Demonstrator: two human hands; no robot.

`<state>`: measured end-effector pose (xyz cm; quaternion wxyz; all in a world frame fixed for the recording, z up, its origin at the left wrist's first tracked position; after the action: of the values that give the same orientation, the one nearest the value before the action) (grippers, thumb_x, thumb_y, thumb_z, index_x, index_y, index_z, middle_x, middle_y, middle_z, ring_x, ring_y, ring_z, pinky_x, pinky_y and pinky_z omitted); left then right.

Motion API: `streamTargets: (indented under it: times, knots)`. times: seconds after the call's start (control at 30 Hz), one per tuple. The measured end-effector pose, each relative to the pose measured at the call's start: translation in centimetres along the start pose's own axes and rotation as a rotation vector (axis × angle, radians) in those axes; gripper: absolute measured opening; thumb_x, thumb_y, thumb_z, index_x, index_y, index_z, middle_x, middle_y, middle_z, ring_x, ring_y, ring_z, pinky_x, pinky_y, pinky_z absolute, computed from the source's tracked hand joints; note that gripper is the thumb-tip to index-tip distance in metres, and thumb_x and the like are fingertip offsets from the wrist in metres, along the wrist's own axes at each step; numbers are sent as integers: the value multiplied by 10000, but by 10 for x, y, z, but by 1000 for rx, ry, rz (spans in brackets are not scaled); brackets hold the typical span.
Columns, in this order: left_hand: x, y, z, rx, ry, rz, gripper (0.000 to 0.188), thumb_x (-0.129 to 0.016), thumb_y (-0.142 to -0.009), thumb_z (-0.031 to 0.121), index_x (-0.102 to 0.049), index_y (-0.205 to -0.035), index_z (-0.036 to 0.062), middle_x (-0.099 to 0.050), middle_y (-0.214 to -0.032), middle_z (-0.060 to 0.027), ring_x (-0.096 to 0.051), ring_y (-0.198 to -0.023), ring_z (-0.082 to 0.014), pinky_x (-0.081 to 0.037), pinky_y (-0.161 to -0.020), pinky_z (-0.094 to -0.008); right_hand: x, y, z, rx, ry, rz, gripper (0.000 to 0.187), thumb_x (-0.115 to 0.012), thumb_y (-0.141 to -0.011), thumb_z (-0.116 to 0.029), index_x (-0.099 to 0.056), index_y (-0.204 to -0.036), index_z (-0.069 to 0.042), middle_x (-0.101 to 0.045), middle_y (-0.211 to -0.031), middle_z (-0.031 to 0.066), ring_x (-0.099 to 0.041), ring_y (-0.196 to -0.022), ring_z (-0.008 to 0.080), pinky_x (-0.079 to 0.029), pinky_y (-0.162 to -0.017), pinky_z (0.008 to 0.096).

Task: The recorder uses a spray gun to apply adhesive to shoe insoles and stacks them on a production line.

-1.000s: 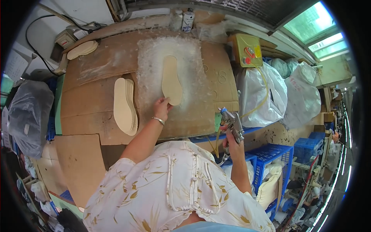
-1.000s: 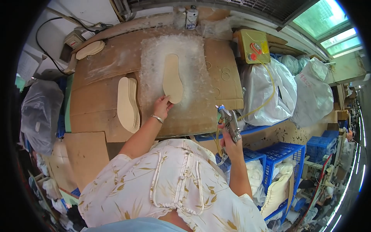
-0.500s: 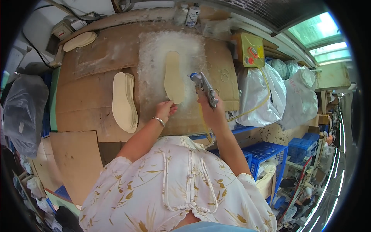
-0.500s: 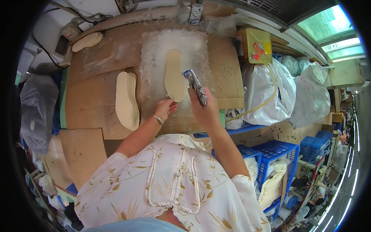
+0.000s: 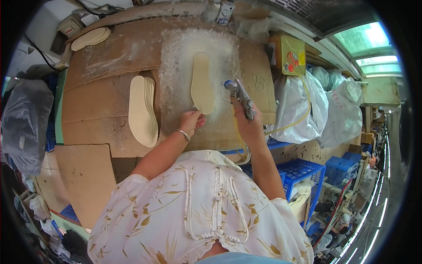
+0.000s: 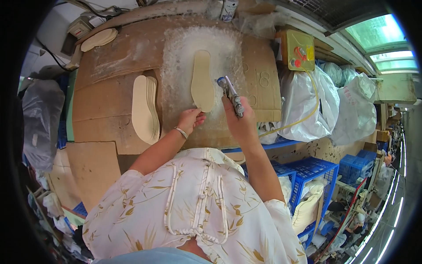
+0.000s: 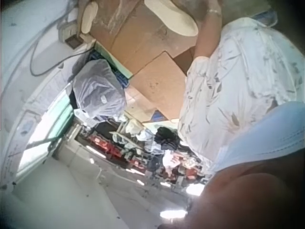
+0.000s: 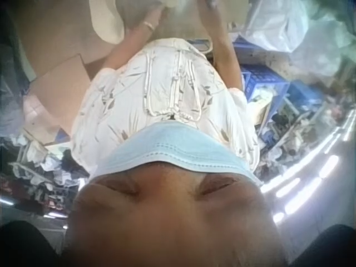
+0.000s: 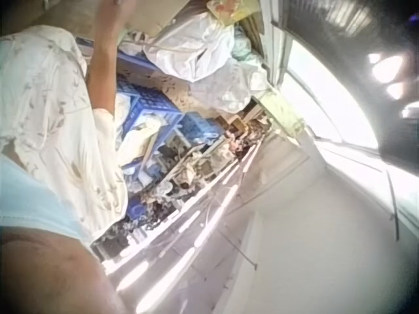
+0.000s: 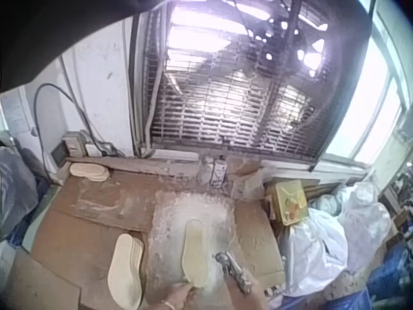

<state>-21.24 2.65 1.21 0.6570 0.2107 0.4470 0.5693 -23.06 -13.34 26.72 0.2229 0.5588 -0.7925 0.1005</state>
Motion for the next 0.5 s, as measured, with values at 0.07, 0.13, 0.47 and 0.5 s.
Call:
streamTargets:
  times: [0.07,0.13,0.47,0.5]
  knots:
    - [0,0,-2,3,5,-6,191,-602,-872,175,-579,-946,0,-627,-857,-70,-633,-689,-140,-524,-549,-235,-3,4,-2,9,-11,-25,238,-594,-895,-238,-542,-840,-13,-499,-642,88,-429,-582,161,-400,-560,312]
    - [1,-1,-3,-4,0,-9,194,-599,-873,176,-579,-948,-3,-627,-857,-70,-633,-688,-142,-524,-548,-236,-3,7,-11,36,-30,-10,233,-598,-893,-237,-552,-856,-11,-505,-644,87,-434,-575,162,-401,-553,315]
    - [1,0,-3,3,-44,-4,194,-590,-884,186,-585,-967,10,-628,-878,-75,-639,-736,-167,-535,-596,-256,-1,9,-1,-2,19,-37,215,-611,-883,-236,-570,-887,-24,-505,-625,78,-439,-568,158,-404,-551,298]
    - [2,0,-3,4,-41,-9,193,-587,-885,183,-586,-968,9,-628,-881,-75,-639,-737,-167,-535,-597,-256,0,11,3,-42,0,-36,217,-613,-881,-237,-568,-887,-25,-507,-627,81,-437,-566,161,-405,-550,300]
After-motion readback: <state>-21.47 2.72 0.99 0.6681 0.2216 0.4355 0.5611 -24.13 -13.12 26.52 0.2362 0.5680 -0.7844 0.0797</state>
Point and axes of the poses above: each hand's wrist, its own y-axis away from the middle knuckle, its own x-axis out of the back of the hand, z = x × y, the point moved 7 cm from there along -y, towards the middle knuckle
